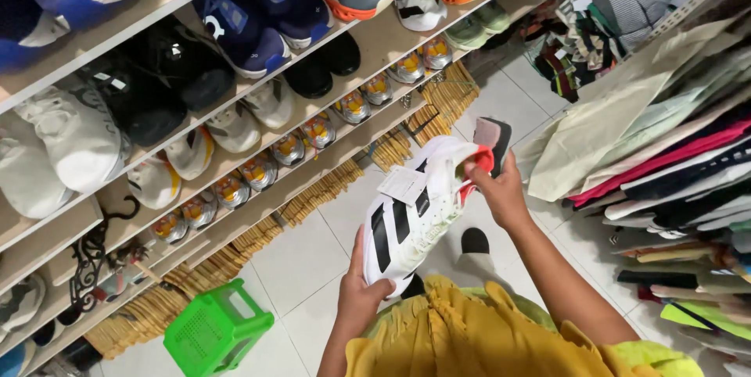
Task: Clean and wipe various pairs of sneakers and shoes using a sponge in a stockroom.
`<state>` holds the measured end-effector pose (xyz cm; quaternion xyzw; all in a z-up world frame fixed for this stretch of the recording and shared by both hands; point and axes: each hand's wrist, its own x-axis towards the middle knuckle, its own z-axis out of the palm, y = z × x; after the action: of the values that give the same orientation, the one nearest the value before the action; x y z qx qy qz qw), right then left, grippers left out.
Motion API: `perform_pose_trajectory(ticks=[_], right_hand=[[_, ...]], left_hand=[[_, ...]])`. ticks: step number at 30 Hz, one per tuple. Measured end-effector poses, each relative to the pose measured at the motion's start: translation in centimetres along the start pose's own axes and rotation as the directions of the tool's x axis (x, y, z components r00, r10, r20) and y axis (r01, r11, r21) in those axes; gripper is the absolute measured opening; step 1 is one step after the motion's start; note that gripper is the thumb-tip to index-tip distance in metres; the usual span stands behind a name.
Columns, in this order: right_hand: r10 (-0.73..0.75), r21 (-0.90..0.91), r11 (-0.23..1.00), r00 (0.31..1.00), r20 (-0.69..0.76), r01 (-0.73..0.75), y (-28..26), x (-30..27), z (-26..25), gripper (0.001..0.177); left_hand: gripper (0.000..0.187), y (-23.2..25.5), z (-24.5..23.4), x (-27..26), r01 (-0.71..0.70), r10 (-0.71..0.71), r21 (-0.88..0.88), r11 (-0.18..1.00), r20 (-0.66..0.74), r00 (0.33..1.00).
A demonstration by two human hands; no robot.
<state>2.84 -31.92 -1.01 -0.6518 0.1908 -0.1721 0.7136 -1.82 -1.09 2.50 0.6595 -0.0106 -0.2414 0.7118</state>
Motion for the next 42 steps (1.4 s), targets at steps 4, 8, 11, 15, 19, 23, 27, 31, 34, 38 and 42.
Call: perform_pose_trajectory(ticks=[4,8,11,15,19,23,27,31,34,38,42], right_hand=[[0.057,0.247,0.968,0.995,-0.081,-0.035,1.7,-0.1,-1.3,0.038],[-0.062,0.435,0.895,0.994,-0.088,0.094,0.2,-0.4,-2.1,0.022],[-0.049,0.527,0.848,0.998,-0.031,0.058,-0.1,-1.0,-2.4,0.019],[0.029,0.564,0.826,0.999,-0.030,-0.007,1.4,-0.9,-3.9,0.023],[0.010,0.426,0.904,0.995,-0.104,0.035,2.7,-0.5,-8.3,0.024],[0.047,0.150,0.988,0.996,-0.075,-0.036,2.5,-0.2,-13.3,0.032],[0.187,0.068,0.982,0.970,-0.156,-0.178,4.0,0.8,-18.0,0.040],[-0.209,-0.369,0.921,0.959,-0.193,0.126,-0.8,-2.8,-16.2,0.055],[-0.582,-0.654,0.439,0.750,0.315,0.616,-4.6,-4.3,-13.8,0.072],[-0.548,-0.757,0.159,0.694,0.466,0.634,-4.1,0.0,-16.5,0.073],[-0.679,-0.664,0.178,0.579,0.452,0.726,-6.0,-2.1,-14.5,0.072]], left_hand=[[0.110,2.6,1.8,-1.4,0.157,-0.142,0.341,0.927,-0.069,0.987],[0.108,-2.2,1.8,0.4,-0.003,-0.010,0.122,0.992,0.104,0.995],[0.108,-4.5,2.0,2.4,-0.017,0.076,-0.226,0.974,0.256,0.964],[0.121,-1.8,5.4,3.4,-0.050,0.054,-0.021,0.999,0.379,0.924],[0.124,-1.9,10.1,3.8,0.120,-0.076,-0.114,0.986,0.334,0.939],[0.112,-2.1,13.2,3.5,-0.195,0.194,-0.015,0.981,0.180,0.964],[0.109,-1.4,14.6,2.8,-0.392,0.450,0.563,0.728,0.039,0.892],[0.107,-3.8,15.1,3.7,-0.248,0.315,0.498,0.831,-0.055,0.947],[0.105,-3.9,16.3,3.1,-0.244,0.334,0.525,0.815,-0.082,0.939],[0.102,-1.3,17.9,1.4,-0.143,0.144,0.025,0.989,-0.031,0.989],[0.104,-3.2,18.1,1.8,-0.048,0.041,-0.159,0.986,-0.049,0.998]])
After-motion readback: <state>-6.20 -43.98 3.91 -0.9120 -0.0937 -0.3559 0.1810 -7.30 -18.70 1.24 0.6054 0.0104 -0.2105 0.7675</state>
